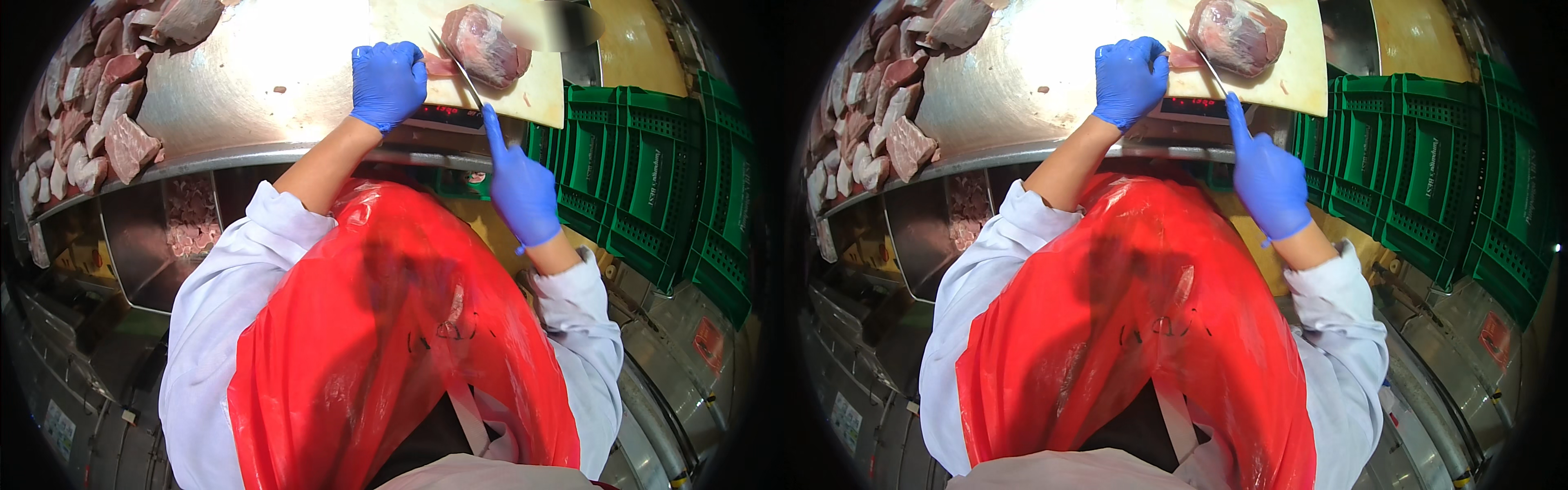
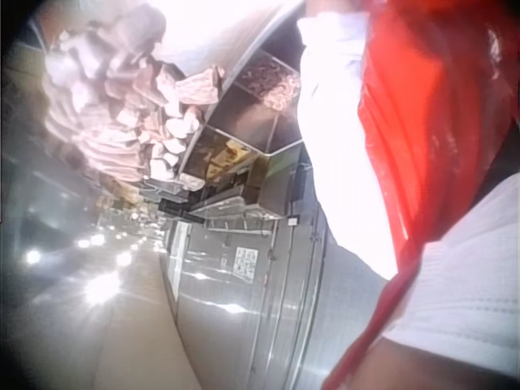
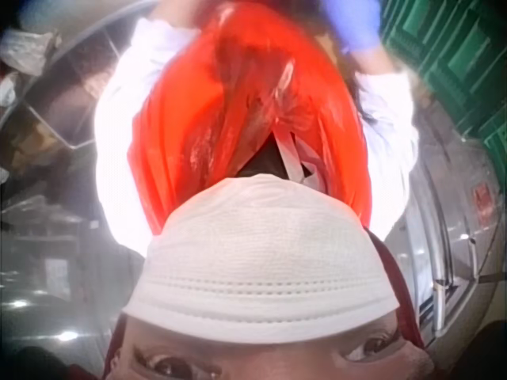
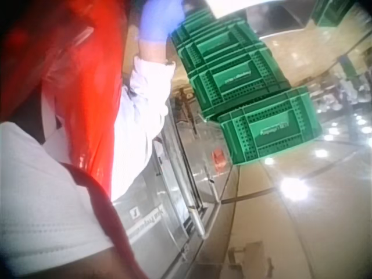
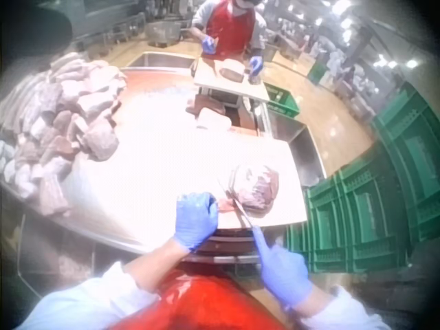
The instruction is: The person uses a knife to trim and cut pieces of raw meat on a cutting board placed on a digital scale. The person repeatedly trims fat and separates portions, placing the cut pieces into a green crate.
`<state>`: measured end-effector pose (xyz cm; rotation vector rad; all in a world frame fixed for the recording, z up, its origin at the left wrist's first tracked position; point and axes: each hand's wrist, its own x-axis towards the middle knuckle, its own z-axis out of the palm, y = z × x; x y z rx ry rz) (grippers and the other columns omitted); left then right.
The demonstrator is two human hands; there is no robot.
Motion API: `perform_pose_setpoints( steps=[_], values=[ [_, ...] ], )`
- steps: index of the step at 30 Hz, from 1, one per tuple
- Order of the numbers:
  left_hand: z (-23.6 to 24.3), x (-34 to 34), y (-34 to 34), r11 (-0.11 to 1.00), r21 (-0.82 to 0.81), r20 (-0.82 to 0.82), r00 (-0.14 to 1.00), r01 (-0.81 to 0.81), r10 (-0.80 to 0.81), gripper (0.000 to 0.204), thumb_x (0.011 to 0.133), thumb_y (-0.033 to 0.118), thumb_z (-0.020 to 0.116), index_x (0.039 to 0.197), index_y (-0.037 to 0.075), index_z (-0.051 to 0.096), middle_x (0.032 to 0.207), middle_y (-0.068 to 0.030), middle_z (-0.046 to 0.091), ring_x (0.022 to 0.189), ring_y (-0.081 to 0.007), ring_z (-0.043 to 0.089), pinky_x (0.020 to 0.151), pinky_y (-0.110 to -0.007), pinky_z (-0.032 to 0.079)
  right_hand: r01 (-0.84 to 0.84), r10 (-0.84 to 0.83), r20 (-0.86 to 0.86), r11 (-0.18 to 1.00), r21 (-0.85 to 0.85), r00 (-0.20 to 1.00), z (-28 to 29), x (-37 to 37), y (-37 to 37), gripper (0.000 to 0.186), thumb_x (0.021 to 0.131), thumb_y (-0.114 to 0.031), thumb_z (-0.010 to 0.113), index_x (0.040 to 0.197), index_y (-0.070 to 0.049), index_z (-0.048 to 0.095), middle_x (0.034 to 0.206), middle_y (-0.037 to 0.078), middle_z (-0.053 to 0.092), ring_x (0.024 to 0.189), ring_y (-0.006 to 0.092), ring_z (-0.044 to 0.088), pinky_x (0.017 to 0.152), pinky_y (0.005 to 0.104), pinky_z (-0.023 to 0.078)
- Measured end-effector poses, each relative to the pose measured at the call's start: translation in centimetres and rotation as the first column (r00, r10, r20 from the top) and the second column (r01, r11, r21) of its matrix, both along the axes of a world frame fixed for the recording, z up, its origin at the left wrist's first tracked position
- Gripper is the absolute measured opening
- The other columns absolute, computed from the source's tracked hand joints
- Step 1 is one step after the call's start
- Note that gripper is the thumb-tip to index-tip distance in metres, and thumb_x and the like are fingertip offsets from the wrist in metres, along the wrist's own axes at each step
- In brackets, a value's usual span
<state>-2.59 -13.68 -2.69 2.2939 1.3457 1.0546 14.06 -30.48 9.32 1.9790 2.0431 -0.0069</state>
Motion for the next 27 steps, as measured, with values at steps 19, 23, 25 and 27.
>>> perform_pose_setpoints(
  steps=[19,23,25,27],
  values=[
    [1.8,-0.9,-0.8,0.918,-0.118,-0.048,0.921,0.379,-0.387,0.015,0.088,0.008,0.067,0.102,0.005,0.071,0.099,-0.0113,0.07,0.091,-0.0325,0.069,0.083,-0.038,0.057,0.257,-0.229,-0.463,0.966,-0.002,0.856,4.2,12.0,-12.7,0.084,0.091,0.002,0.06,0.163,-0.028,0.029,0.082,0.019,0.07,0.062,0.0355,0.065,0.059,0.0463,0.048],
    [4.9,2.7,-0.9,0.789,-0.434,0.267,0.899,0.435,-0.348,0.018,0.094,0.018,0.067,0.1,0.002,0.073,0.094,-0.0089,0.074,0.087,-0.0157,0.071,0.082,-0.032,0.056,0.506,-0.305,-0.637,0.848,0.156,0.708,3.0,13.9,-14.9,0.078,0.097,-0.002,0.057,0.164,-0.027,0.026,0.074,0.014,0.066,0.055,0.0213,0.059,0.057,0.0362,0.049],
    [8.1,6.4,-1.1,0.789,-0.351,0.259,0.862,0.505,-0.436,0.021,0.094,0.022,0.069,0.1,0.002,0.073,0.089,-0.0069,0.074,0.083,-0.0138,0.069,0.081,-0.03,0.055,0.626,-0.344,-0.711,0.761,0.172,0.613,2.4,14.3,-15.6,0.078,0.097,-0.004,0.058,0.164,-0.027,0.025,0.073,0.011,0.066,0.055,0.0165,0.057,0.056,0.0334,0.049],
    [9.5,11.9,-1.4,0.689,-0.36,0.389,0.772,0.629,-0.502,0.027,0.086,0.03,0.075,0.094,0.004,0.073,0.092,-0.0137,0.074,0.087,-0.0284,0.073,0.082,-0.038,0.057,0.713,-0.338,-0.782,0.676,0.186,0.524,1.7,14.6,-15.9,0.077,0.099,-0.007,0.059,0.165,-0.027,0.024,0.074,0.005,0.065,0.055,0.0097,0.054,0.054,0.0293,0.048]
  ],
)
